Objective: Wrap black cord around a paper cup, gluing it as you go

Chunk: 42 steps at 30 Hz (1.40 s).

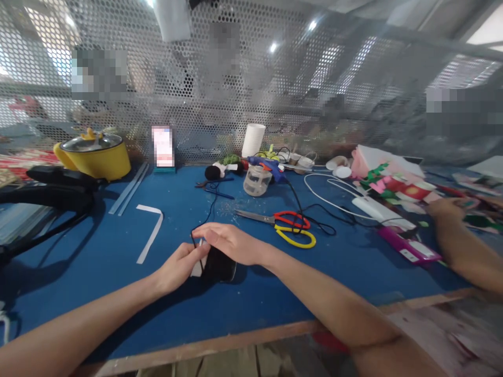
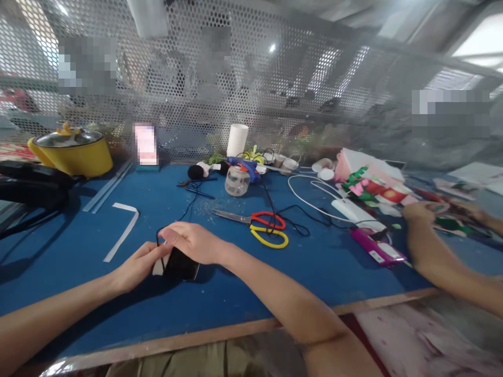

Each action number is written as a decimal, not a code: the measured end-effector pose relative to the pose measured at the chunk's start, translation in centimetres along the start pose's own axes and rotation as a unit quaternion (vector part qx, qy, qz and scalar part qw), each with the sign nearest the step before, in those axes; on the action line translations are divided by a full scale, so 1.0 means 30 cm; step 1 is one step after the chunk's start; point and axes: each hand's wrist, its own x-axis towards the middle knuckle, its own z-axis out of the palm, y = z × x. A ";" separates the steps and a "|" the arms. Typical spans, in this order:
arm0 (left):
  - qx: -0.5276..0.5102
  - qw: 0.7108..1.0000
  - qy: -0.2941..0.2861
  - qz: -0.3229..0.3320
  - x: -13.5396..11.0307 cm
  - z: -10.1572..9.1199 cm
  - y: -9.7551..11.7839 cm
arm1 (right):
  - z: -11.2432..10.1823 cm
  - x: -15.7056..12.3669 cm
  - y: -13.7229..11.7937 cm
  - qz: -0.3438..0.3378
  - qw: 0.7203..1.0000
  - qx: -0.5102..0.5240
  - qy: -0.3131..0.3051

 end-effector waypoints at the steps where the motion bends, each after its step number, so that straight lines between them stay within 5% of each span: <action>1: -0.016 1.000 0.001 -0.012 0.002 0.000 -0.001 | -0.013 0.004 -0.001 0.039 0.999 -0.030 0.016; 4: -0.047 0.998 0.006 -0.039 0.001 -0.002 0.001 | -0.103 0.005 -0.007 0.145 0.976 -0.115 0.114; 7: -0.037 0.998 0.019 -0.042 -0.007 -0.008 0.012 | -0.263 -0.004 -0.002 0.164 0.935 -0.168 0.268; 11: -0.019 0.999 0.029 -0.026 -0.016 -0.013 0.029 | -0.477 -0.002 0.067 0.247 0.838 -0.199 0.444; 14: 0.030 0.999 0.030 0.002 -0.021 -0.012 0.028 | -0.545 0.016 0.151 0.325 0.843 -0.139 0.405; 20: 0.108 0.993 0.014 0.041 -0.030 -0.009 0.000 | -0.518 0.041 0.245 0.392 0.870 0.031 0.297; 29: 0.093 0.995 0.005 0.031 -0.029 -0.009 0.016 | -0.458 0.030 0.263 0.287 0.874 0.090 0.383; 35: 0.084 0.995 0.017 0.041 -0.030 -0.016 0.022 | -0.419 0.021 0.169 0.167 0.888 0.130 0.407; 38: 0.089 0.995 0.028 0.030 -0.024 -0.025 0.029 | -0.359 -0.028 0.086 0.122 0.916 0.164 0.346; 42: 0.095 0.994 0.040 0.029 -0.008 -0.037 0.035 | -0.244 -0.122 -0.004 0.149 0.946 0.161 0.237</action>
